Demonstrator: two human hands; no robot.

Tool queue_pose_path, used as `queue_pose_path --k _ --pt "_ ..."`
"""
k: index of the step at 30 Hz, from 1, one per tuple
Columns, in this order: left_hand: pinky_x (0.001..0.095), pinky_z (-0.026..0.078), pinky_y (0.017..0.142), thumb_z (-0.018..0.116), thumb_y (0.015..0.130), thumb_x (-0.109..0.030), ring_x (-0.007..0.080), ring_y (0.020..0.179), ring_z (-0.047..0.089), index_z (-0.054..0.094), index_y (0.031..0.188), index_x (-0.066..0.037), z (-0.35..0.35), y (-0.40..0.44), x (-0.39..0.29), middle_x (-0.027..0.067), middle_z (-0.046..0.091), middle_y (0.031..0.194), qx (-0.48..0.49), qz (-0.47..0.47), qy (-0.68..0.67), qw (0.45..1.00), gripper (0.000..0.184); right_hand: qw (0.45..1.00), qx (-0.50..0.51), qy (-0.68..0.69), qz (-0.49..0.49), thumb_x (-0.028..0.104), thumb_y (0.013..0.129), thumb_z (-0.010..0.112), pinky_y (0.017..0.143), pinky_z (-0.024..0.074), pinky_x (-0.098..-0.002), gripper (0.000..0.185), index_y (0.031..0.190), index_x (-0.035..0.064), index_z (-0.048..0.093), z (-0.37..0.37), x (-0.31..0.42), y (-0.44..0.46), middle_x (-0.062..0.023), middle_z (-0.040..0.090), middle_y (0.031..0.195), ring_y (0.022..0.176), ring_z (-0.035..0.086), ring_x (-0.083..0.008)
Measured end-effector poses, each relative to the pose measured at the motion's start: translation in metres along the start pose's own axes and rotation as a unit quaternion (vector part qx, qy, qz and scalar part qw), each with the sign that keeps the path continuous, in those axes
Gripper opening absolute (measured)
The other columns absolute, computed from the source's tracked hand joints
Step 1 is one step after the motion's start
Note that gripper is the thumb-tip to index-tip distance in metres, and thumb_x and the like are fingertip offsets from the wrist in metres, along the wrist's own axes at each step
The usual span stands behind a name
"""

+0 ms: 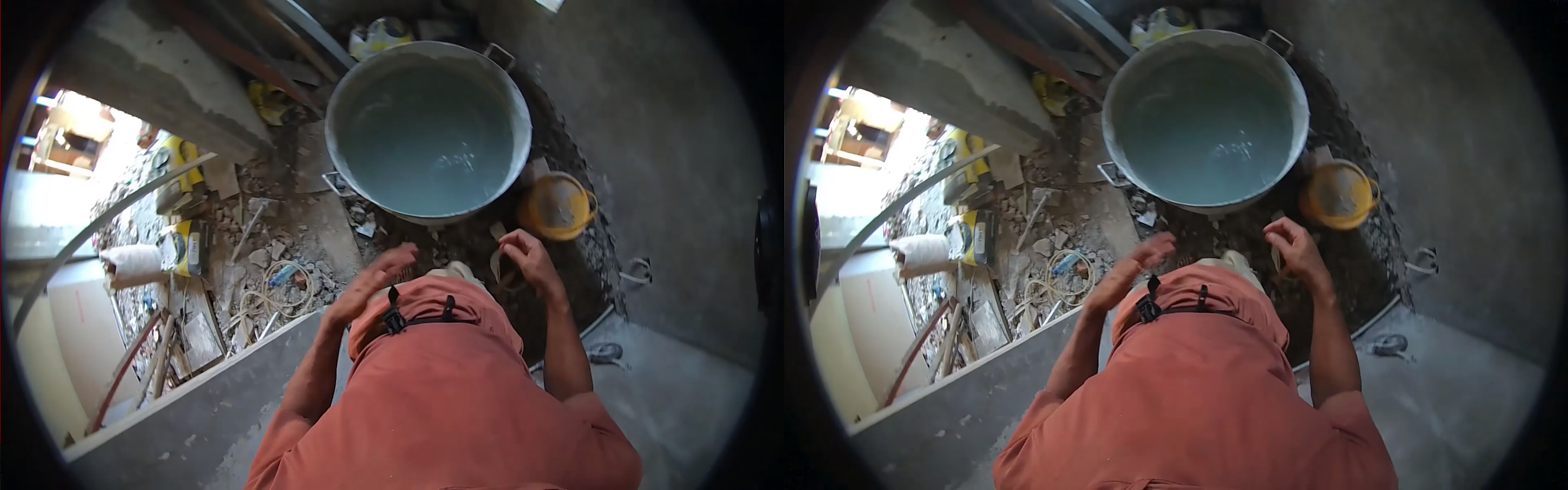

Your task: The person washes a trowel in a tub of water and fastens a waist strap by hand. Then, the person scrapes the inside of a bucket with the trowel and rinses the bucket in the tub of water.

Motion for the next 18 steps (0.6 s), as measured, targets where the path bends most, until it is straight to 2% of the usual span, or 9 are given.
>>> queue_pose_path --k 3,5,7,9,12,13,15,16,18 --pt "0.0384 0.025 0.116 0.038 0.102 -0.051 0.0264 0.142 0.034 0.043 0.143 -0.001 0.034 -0.003 0.066 0.0147 0.044 0.148 0.131 -0.150 0.052 0.979 0.065 0.974 -0.116 -0.193 0.020 0.006 0.091 0.059 0.070 0.0460 -0.0237 0.011 0.099 0.0011 0.062 -0.042 -0.100 -0.020 -0.0002 0.060 0.080 0.076 0.056 -0.0079" --pt "0.0375 0.034 0.111 0.040 0.102 -0.050 0.0249 0.135 0.044 0.050 0.138 -0.003 0.020 -0.010 0.109 0.0129 0.052 0.141 -0.030 -0.235 -0.146 0.961 0.060 0.973 -0.150 -0.119 0.132 0.005 0.088 0.058 0.061 0.0466 -0.0262 0.008 0.094 0.0018 0.062 -0.054 -0.173 -0.059 -0.0022 0.060 0.073 0.067 0.057 -0.0105" --pt "0.0374 0.040 0.105 0.041 0.101 -0.052 0.0245 0.124 0.053 0.051 0.135 -0.001 -0.030 -0.016 0.165 0.0119 0.057 0.133 -0.219 -0.207 -0.048 0.952 0.062 0.946 -0.215 0.049 0.239 0.001 0.086 0.052 0.054 0.0464 -0.0282 0.009 0.088 0.0040 0.060 -0.053 -0.265 -0.113 -0.0039 0.060 0.070 0.059 0.057 -0.0124" --pt "0.0352 0.047 0.091 0.044 0.100 -0.050 0.0242 0.107 0.060 0.054 0.131 -0.003 -0.058 -0.045 0.218 0.0115 0.062 0.122 -0.308 -0.319 0.065 0.894 0.057 0.906 -0.235 0.056 0.346 -0.002 0.084 0.046 0.051 0.0475 -0.0292 0.015 0.085 0.0062 0.059 -0.044 -0.321 -0.176 -0.0064 0.063 0.072 0.058 0.060 -0.0135" --pt "0.0381 0.047 0.073 0.045 0.100 -0.045 0.0230 0.077 0.058 0.064 0.105 0.000 -0.047 -0.088 0.282 0.0093 0.064 0.084 -0.112 -0.449 0.225 0.857 0.049 0.851 -0.204 0.028 0.483 -0.002 0.083 0.044 0.049 0.0485 -0.0289 0.020 0.089 0.0057 0.061 -0.015 -0.363 -0.238 -0.0087 0.066 0.076 0.061 0.064 -0.0156" --pt "0.0399 0.048 0.075 0.044 0.101 -0.045 0.0260 0.079 0.059 0.064 0.107 0.002 -0.022 -0.098 0.287 0.0113 0.066 0.087 -0.083 -0.432 0.183 0.879 0.051 0.830 -0.194 0.037 0.522 -0.001 0.083 0.045 0.049 0.0490 -0.0293 0.019 0.090 0.0052 0.061 -0.005 -0.372 -0.245 -0.0096 0.067 0.077 0.061 0.065 -0.0166" --pt "0.0416 0.044 0.100 0.043 0.100 -0.049 0.0323 0.121 0.054 0.049 0.135 -0.001 0.011 -0.122 0.317 0.0254 0.052 0.136 0.039 -0.486 0.188 0.852 0.060 0.817 -0.196 0.055 0.539 0.000 0.083 0.047 0.049 0.0488 -0.0305 0.017 0.091 0.0045 0.062 0.008 -0.372 -0.236 -0.0104 0.067 0.078 0.062 0.065 -0.0178" --pt "0.0454 0.040 0.104 0.045 0.098 -0.051 0.0413 0.124 0.048 0.044 0.135 0.002 0.028 -0.134 0.338 0.0313 0.044 0.139 0.066 -0.497 0.245 0.830 0.065 0.827 -0.214 0.115 0.508 -0.002 0.084 0.046 0.053 0.0490 -0.0308 0.018 0.091 0.0038 0.061 0.015 -0.381 -0.228 -0.0089 0.065 0.075 0.063 0.064 -0.0172" --pt "0.0530 0.042 0.100 0.052 0.094 -0.051 0.0548 0.122 0.044 0.040 0.134 0.005 0.054 -0.128 0.343 0.0380 0.042 0.130 0.308 -0.410 0.421 0.748 0.070 0.868 -0.202 0.145 0.430 -0.004 0.086 0.046 0.057 0.0485 -0.0297 0.016 0.091 0.0030 0.060 0.024 -0.426 -0.205 -0.0069 0.062 0.073 0.064 0.062 -0.0157"
Point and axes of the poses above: each hand's wrist, its own y-axis towards the middle knuckle, its own z-axis out of the palm, x = y × z, the point moved 5 cm from there along y, towards the middle knuckle
